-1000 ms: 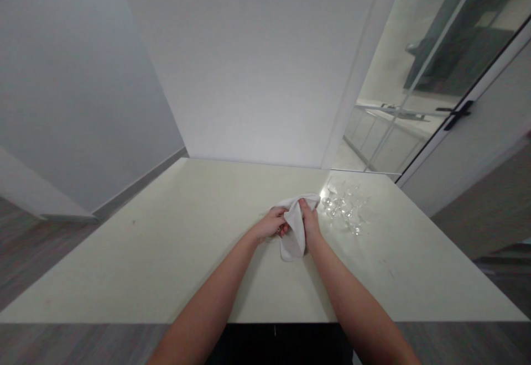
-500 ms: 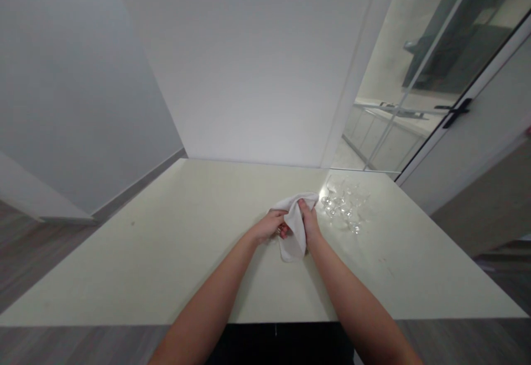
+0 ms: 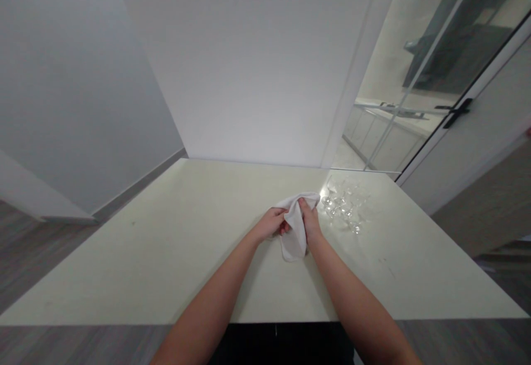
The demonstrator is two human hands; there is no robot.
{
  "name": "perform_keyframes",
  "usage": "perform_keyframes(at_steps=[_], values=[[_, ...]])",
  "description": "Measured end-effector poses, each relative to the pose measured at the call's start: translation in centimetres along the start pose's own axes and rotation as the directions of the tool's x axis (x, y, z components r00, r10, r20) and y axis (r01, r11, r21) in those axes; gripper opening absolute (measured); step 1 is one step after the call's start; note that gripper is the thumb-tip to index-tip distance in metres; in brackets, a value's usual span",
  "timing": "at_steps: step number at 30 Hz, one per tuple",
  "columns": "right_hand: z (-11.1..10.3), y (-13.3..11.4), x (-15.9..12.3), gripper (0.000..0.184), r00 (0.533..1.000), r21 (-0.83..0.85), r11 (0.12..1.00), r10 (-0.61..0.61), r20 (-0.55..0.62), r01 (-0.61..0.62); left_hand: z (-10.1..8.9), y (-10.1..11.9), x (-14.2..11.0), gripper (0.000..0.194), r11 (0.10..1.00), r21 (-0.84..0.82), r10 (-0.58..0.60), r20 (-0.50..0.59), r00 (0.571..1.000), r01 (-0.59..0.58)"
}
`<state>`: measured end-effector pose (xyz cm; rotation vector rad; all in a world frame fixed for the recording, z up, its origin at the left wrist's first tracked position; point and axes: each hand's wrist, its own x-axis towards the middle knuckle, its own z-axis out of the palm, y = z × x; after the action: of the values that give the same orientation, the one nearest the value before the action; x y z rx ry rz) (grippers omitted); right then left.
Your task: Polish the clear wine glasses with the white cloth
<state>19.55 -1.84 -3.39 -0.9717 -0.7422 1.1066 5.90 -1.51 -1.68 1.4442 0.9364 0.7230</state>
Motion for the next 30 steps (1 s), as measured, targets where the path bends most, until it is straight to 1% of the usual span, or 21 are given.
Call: perform_keyframes(at_steps=[2, 3, 4, 6, 8, 10, 12, 14, 15, 16, 17, 19, 20, 21, 22, 23, 25, 27, 28, 29, 30], values=[[0.03, -0.08, 0.01, 0.036, 0.996, -0.008, 0.998, -0.055, -0.071, 0.054, 0.16, -0.05, 0.08, 0.024, 0.993, 0.088, 0.083, -0.079, 0.993, -0.076], [0.03, -0.15, -0.04, 0.036, 0.995, -0.001, 0.998, -0.057, -0.078, 0.057, 0.27, -0.1, 0.1, 0.022, 0.992, 0.092, 0.092, -0.092, 0.991, -0.084], [0.03, -0.23, -0.12, 0.036, 0.998, 0.013, 0.999, -0.035, -0.059, 0.036, 0.37, -0.16, 0.09, 0.021, 0.996, 0.061, 0.074, -0.078, 0.994, -0.07], [0.03, -0.45, -0.32, 0.036, 0.999, 0.047, 0.998, 0.035, 0.015, -0.036, 0.45, -0.26, 0.0, 0.022, 0.998, -0.065, -0.002, 0.018, 1.0, 0.004], [0.08, -0.68, -0.47, 0.036, 0.994, 0.062, 0.994, 0.081, 0.067, -0.085, 0.35, -0.28, -0.1, 0.026, 0.984, -0.161, -0.058, 0.104, 0.993, 0.074], [0.22, -0.84, -0.5, 0.036, 0.995, 0.044, 0.996, 0.081, 0.056, -0.083, 0.17, -0.23, -0.11, 0.028, 0.988, -0.131, -0.068, 0.105, 0.992, 0.081], [0.38, -0.87, -0.43, 0.035, 0.999, 0.004, 1.0, 0.031, -0.015, -0.031, 0.1, -0.2, -0.01, 0.027, 1.0, 0.001, 0.01, 0.021, 1.0, -0.01], [0.47, -0.79, -0.37, 0.036, 0.995, -0.029, 0.999, -0.043, -0.089, 0.041, 0.24, -0.26, 0.11, 0.026, 0.98, 0.132, 0.161, -0.075, 0.984, -0.15], [0.46, -0.74, -0.36, 0.036, 0.992, -0.033, 0.997, -0.067, -0.108, 0.064, 0.36, -0.33, 0.15, 0.026, 0.968, 0.159, 0.213, -0.105, 0.971, -0.195], [0.42, -0.68, -0.38, 0.037, 0.992, -0.025, 0.998, -0.068, -0.109, 0.066, 0.5, -0.41, 0.17, 0.027, 0.968, 0.146, 0.22, -0.115, 0.969, -0.203], [0.36, -0.64, -0.41, 0.036, 0.995, -0.006, 0.999, -0.04, -0.088, 0.04, 0.61, -0.5, 0.17, 0.027, 0.981, 0.096, 0.177, -0.097, 0.98, -0.167], [0.23, -0.59, -0.5, 0.036, 0.999, 0.046, 0.998, 0.047, -0.022, -0.046, 0.72, -0.63, 0.12, 0.026, 0.998, -0.052, 0.019, 0.012, 1.0, -0.019], [0.18, -0.59, -0.51, 0.037, 0.996, 0.066, 0.994, 0.084, 0.008, -0.085, 0.69, -0.65, 0.09, 0.027, 0.993, -0.109, -0.042, 0.069, 0.997, 0.05], [0.15, -0.59, -0.5, 0.037, 0.994, 0.078, 0.991, 0.108, 0.033, -0.11, 0.62, -0.64, 0.08, 0.029, 0.986, -0.138, -0.077, 0.106, 0.991, 0.091], [0.15, -0.58, -0.46, 0.037, 0.992, 0.078, 0.99, 0.115, 0.044, -0.119, 0.53, -0.59, 0.07, 0.03, 0.986, -0.135, -0.086, 0.117, 0.989, 0.102], [0.16, -0.57, -0.39, 0.037, 0.994, 0.068, 0.992, 0.103, 0.034, -0.106, 0.46, -0.53, 0.08, 0.032, 0.992, -0.099, -0.07, 0.099, 0.993, 0.08], [0.22, -0.51, -0.22, 0.037, 0.999, 0.021, 0.999, 0.041, -0.031, -0.04, 0.4, -0.41, 0.12, 0.03, 0.998, 0.04, 0.038, 0.004, 0.999, -0.038], [0.24, -0.45, -0.13, 0.039, 0.994, -0.027, 0.999, -0.035, -0.102, 0.033, 0.54, -0.36, 0.12, 0.024, 0.974, 0.161, 0.173, -0.069, 0.983, -0.16], [0.24, -0.44, -0.15, 0.04, 0.992, -0.036, 0.998, -0.054, -0.115, 0.05, 0.64, -0.38, 0.09, 0.021, 0.968, 0.173, 0.199, -0.079, 0.977, -0.184], [0.22, -0.46, -0.22, 0.04, 0.994, -0.027, 0.999, -0.047, -0.103, 0.045, 0.74, -0.4, 0.04, 0.02, 0.975, 0.144, 0.182, -0.066, 0.981, -0.171], [0.21, -0.49, -0.32, 0.039, 0.997, -0.003, 1.0, -0.016, -0.071, 0.015, 0.81, -0.42, -0.02, 0.02, 0.989, 0.083, 0.125, -0.029, 0.992, -0.122]])
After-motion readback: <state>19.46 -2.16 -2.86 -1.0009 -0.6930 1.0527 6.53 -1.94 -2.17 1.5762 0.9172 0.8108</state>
